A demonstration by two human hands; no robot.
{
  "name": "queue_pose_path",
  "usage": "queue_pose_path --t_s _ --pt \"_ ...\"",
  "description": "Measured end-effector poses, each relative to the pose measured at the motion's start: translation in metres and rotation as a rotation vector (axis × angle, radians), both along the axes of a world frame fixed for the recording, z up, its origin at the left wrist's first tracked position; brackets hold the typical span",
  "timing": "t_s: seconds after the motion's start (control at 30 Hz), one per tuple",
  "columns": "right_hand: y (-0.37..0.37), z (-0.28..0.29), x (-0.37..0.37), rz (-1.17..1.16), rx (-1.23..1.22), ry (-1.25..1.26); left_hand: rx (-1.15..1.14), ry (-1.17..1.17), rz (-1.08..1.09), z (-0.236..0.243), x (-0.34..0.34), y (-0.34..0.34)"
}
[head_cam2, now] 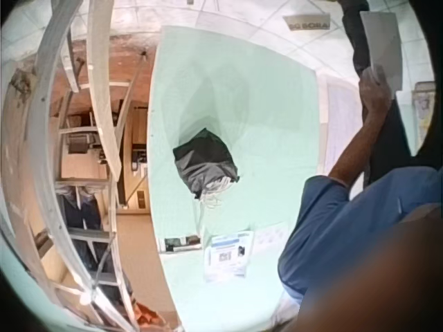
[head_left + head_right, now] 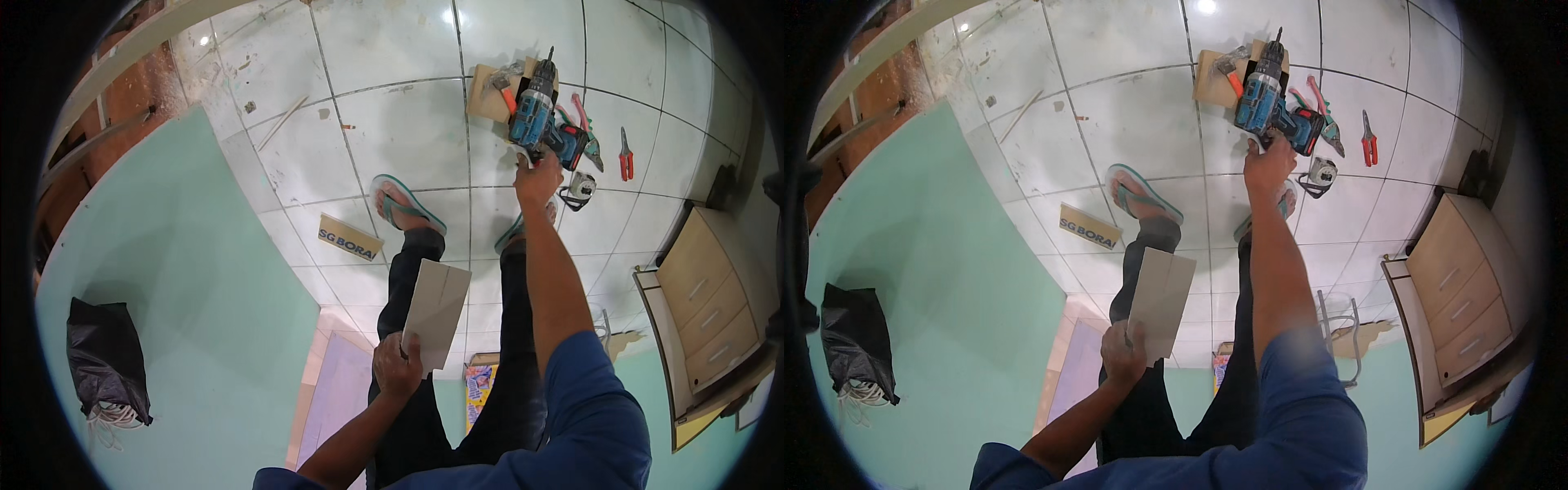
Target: The person picks up a white rectangular panel from a pile of debris, walks through a building, and fits the panel into a rectangular opening in a light green wall. The person uses a red utility knife to trim the panel edges and repeatedly checks the fit by inserting and removing the panel.
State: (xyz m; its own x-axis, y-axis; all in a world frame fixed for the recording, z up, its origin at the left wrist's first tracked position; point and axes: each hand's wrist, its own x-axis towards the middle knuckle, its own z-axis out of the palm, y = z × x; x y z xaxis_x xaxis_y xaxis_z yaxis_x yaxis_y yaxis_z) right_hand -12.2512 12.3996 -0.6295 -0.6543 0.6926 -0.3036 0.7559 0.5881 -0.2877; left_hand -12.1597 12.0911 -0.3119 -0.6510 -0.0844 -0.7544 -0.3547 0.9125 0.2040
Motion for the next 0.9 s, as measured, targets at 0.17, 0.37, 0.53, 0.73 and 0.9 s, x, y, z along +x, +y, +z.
queue_pose_path --t_s 0.17,0.37,0.53,0.73,0.9 --pt "-0.008 -0.001 -0.007 0.236 0.011 -0.236 0.032 0.002 -0.003 -0.001 0.002 -0.004" --pt "-0.046 0.02 0.001 -0.014 -0.277 -0.051 0.026 -0.018 0.017 -0.002 0.004 -0.009" --pt "-0.064 0.088 0.005 0.075 -0.517 -0.113 0.026 0.018 0.094 0.005 0.008 -0.005" --pt "-0.06 0.242 0.044 0.323 -0.585 -0.09 0.006 -0.021 0.399 0.011 0.023 -0.02" --pt "-0.061 0.396 0.023 0.525 -0.71 -0.032 0.006 -0.008 0.624 0.044 0.032 -0.075"
